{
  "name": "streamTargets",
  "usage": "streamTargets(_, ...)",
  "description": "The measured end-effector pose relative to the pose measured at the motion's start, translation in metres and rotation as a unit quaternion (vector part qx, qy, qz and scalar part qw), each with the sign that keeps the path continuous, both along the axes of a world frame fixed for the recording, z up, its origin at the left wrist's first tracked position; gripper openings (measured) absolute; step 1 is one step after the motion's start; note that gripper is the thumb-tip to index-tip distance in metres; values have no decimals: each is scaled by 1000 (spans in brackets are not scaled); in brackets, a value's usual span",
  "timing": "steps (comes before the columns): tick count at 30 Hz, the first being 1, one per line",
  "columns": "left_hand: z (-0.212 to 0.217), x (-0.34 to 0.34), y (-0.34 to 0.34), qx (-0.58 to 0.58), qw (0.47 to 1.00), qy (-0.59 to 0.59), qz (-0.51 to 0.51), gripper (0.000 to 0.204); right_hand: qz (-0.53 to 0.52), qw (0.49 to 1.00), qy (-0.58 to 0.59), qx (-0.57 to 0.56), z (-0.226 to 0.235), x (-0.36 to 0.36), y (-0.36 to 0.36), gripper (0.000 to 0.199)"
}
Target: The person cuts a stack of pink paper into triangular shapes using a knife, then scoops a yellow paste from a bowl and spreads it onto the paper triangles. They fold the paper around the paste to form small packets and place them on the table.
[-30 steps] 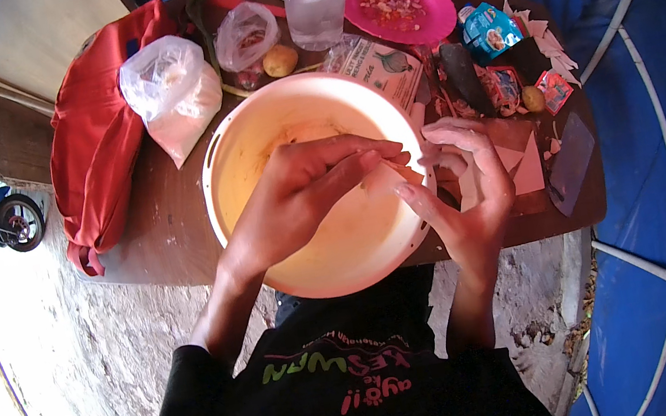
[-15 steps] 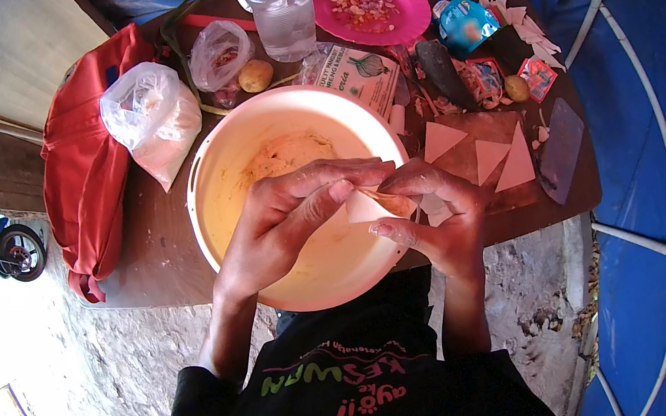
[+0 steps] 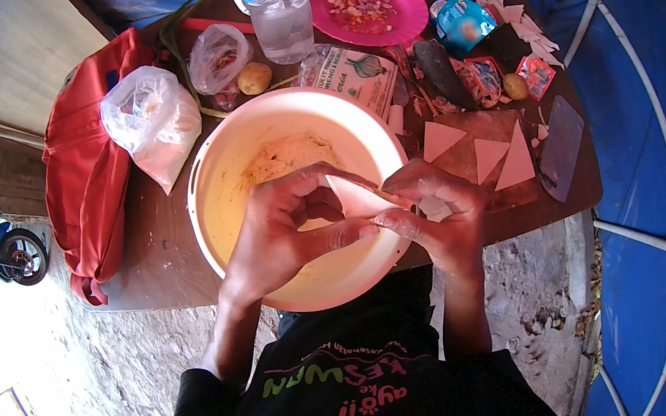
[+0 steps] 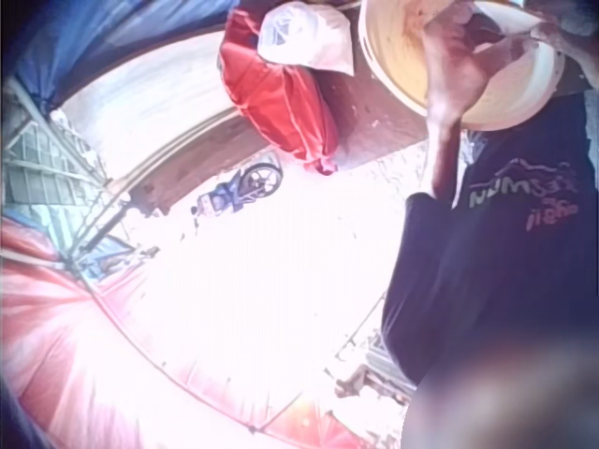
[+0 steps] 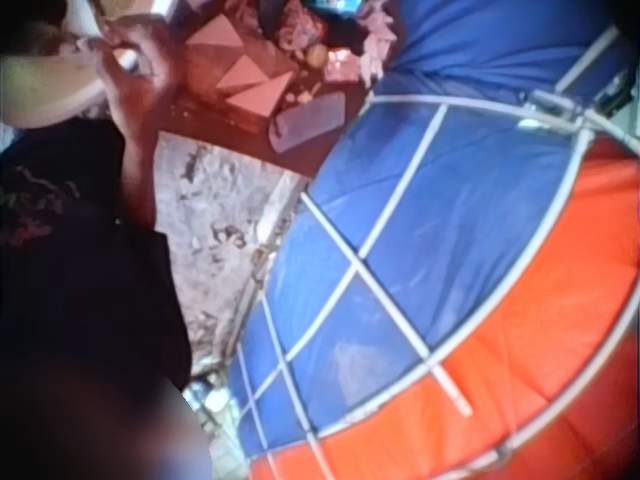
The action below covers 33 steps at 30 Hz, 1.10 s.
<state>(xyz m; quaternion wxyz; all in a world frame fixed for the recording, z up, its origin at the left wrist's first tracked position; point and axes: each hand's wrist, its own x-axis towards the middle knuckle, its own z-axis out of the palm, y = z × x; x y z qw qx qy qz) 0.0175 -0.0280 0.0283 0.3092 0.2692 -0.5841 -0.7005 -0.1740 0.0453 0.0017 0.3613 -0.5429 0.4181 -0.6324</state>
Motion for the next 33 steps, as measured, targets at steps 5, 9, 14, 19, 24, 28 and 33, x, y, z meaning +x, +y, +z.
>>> streamTargets(5,-7,3,-3,1,1000,-23,0,21,-19,999,42,-4,1,-1,1,26)
streamTargets(9,-7,2,-2,-21,999,-23,15,20,-31,999,28,25,2,-1,2,24)
streamTargets(14,-6,-1,-1,2,1000,-16,25,23,-20,1000,12,10,0,-1,1,21)
streamTargets(19,-7,-3,-1,15,999,32,33,27,-19,999,35,-10,0,-2,1,19)
streamTargets(24,-7,-5,-2,15,999,30,20,21,-8,1000,-11,16,-1,-3,2,20)
streamTargets(28,-6,-5,1,13,999,15,37,21,-12,999,30,-2,-3,-3,1,20)
streamTargets(33,-5,-3,2,-1,999,-19,46,19,0,997,-64,31,0,2,1,20)
